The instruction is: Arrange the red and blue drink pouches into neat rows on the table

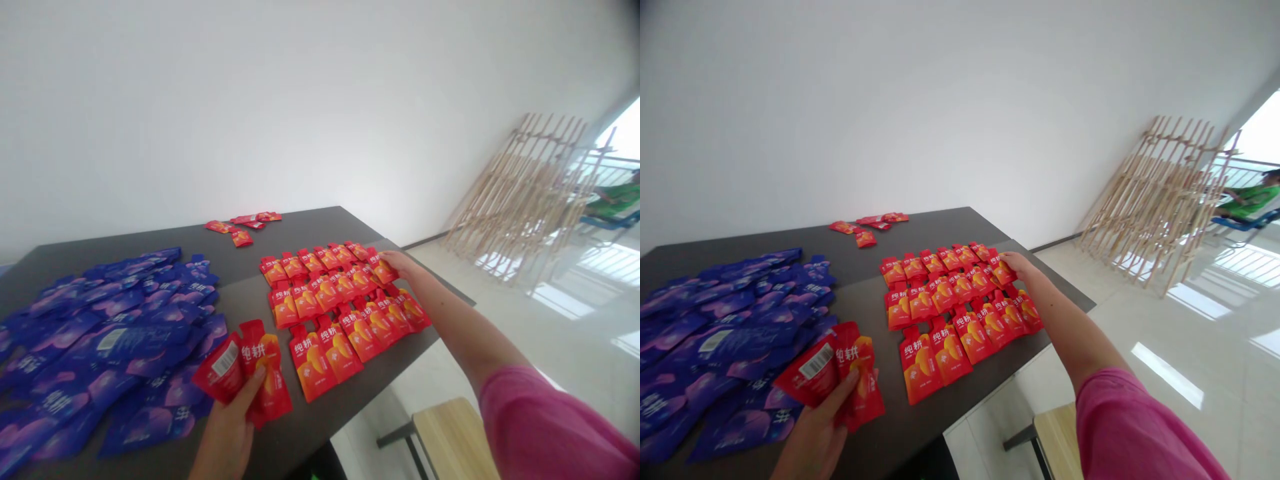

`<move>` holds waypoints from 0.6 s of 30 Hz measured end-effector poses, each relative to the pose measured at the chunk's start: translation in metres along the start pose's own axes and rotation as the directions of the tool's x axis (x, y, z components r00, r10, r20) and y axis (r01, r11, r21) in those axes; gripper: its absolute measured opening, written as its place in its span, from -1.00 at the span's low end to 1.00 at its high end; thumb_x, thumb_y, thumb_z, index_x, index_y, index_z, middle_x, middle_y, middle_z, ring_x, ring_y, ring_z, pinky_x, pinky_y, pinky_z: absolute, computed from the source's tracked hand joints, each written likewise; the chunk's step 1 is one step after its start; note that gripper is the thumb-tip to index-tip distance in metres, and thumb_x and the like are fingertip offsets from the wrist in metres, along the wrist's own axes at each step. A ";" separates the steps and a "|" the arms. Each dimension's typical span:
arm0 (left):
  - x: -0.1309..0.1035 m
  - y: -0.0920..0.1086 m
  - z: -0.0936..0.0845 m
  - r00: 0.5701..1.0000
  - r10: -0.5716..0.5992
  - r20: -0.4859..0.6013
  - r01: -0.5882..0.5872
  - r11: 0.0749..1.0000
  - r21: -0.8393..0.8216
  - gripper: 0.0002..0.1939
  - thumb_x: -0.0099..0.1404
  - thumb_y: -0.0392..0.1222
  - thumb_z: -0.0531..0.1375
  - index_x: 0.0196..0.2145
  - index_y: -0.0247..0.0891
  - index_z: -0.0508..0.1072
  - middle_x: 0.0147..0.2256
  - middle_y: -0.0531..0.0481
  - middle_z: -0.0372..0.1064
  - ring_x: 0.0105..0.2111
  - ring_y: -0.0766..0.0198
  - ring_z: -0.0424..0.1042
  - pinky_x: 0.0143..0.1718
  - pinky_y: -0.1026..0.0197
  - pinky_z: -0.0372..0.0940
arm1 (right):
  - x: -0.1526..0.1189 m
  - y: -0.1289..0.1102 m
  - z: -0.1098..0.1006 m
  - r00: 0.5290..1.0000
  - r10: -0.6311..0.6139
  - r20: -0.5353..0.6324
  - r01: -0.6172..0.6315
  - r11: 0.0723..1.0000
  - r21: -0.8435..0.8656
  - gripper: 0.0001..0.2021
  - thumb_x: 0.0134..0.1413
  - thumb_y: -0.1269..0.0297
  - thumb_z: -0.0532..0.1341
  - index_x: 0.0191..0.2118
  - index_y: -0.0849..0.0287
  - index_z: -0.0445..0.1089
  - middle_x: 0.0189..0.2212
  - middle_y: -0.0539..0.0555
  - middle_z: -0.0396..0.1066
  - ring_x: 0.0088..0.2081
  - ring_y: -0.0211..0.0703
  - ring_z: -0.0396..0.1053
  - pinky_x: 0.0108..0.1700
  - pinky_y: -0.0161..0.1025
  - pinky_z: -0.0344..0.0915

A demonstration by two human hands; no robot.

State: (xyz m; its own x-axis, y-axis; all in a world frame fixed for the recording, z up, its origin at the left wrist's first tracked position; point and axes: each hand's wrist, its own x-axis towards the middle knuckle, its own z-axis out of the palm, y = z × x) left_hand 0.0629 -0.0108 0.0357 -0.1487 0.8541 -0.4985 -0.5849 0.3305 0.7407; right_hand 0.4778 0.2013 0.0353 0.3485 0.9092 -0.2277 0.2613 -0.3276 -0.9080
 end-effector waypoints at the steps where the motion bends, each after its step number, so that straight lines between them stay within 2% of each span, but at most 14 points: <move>1: -0.001 0.001 0.001 1.000 -0.004 -0.020 0.004 1.000 0.001 -0.60 0.12 -0.39 0.31 -0.08 -0.11 0.49 -0.18 0.02 0.56 -0.12 0.11 0.54 -0.14 0.21 0.48 | 0.005 0.005 0.004 1.000 0.007 0.019 -0.006 0.999 -0.035 -0.85 0.08 0.33 0.21 -0.25 0.25 0.47 -0.43 0.11 0.54 -0.47 -0.20 0.45 -0.31 -0.26 0.38; 5: -0.004 0.003 0.003 0.998 -0.050 -0.034 0.049 0.999 -0.019 -0.61 0.18 -0.43 0.26 -0.04 -0.15 0.49 -0.19 0.01 0.56 -0.17 0.14 0.56 -0.17 0.23 0.48 | 0.017 0.020 0.010 0.999 0.003 0.035 0.004 0.983 -0.182 -0.81 0.02 0.28 0.28 -0.23 0.21 0.53 -0.33 0.12 0.57 -0.35 -0.14 0.49 -0.24 -0.26 0.40; 11: -0.004 -0.001 0.005 0.997 -0.061 -0.047 0.060 0.998 -0.017 -0.64 0.19 -0.46 0.26 -0.07 -0.18 0.49 -0.23 0.01 0.57 -0.32 0.22 0.58 -0.26 0.28 0.49 | 0.017 0.028 0.010 0.998 -0.031 -0.054 0.010 0.936 -0.352 -0.76 -0.02 0.21 0.33 -0.22 0.20 0.56 -0.26 0.11 0.57 -0.19 -0.08 0.49 -0.10 -0.26 0.35; 14: -0.003 -0.001 0.006 0.997 -0.063 -0.049 0.062 0.998 -0.024 -0.66 0.20 -0.48 0.24 -0.08 -0.22 0.49 -0.25 0.00 0.56 -0.35 0.24 0.58 -0.28 0.28 0.49 | 0.015 0.027 0.011 0.995 -0.041 -0.087 0.003 0.914 -0.407 -0.75 0.06 0.19 0.30 -0.19 0.24 0.53 -0.24 0.11 0.55 -0.20 -0.11 0.48 -0.09 -0.19 0.36; 18: -0.004 0.000 0.008 0.998 -0.056 -0.026 0.055 0.998 -0.025 -0.58 0.20 -0.47 0.26 0.00 -0.23 0.45 -0.25 -0.03 0.56 -0.32 0.21 0.58 -0.18 0.23 0.48 | 0.014 0.025 0.015 0.993 -0.070 -0.099 0.017 0.891 -0.455 -0.75 0.19 0.16 0.23 -0.15 0.25 0.47 -0.20 0.10 0.51 -0.20 -0.18 0.47 -0.09 -0.11 0.39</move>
State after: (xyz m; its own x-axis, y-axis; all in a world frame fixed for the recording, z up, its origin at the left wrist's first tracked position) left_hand 0.0695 -0.0114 0.0412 -0.1363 0.8234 -0.5508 -0.6121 0.3672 0.7004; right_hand 0.4758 0.2096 0.0047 0.4168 0.8999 -0.1279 0.6479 -0.3928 -0.6526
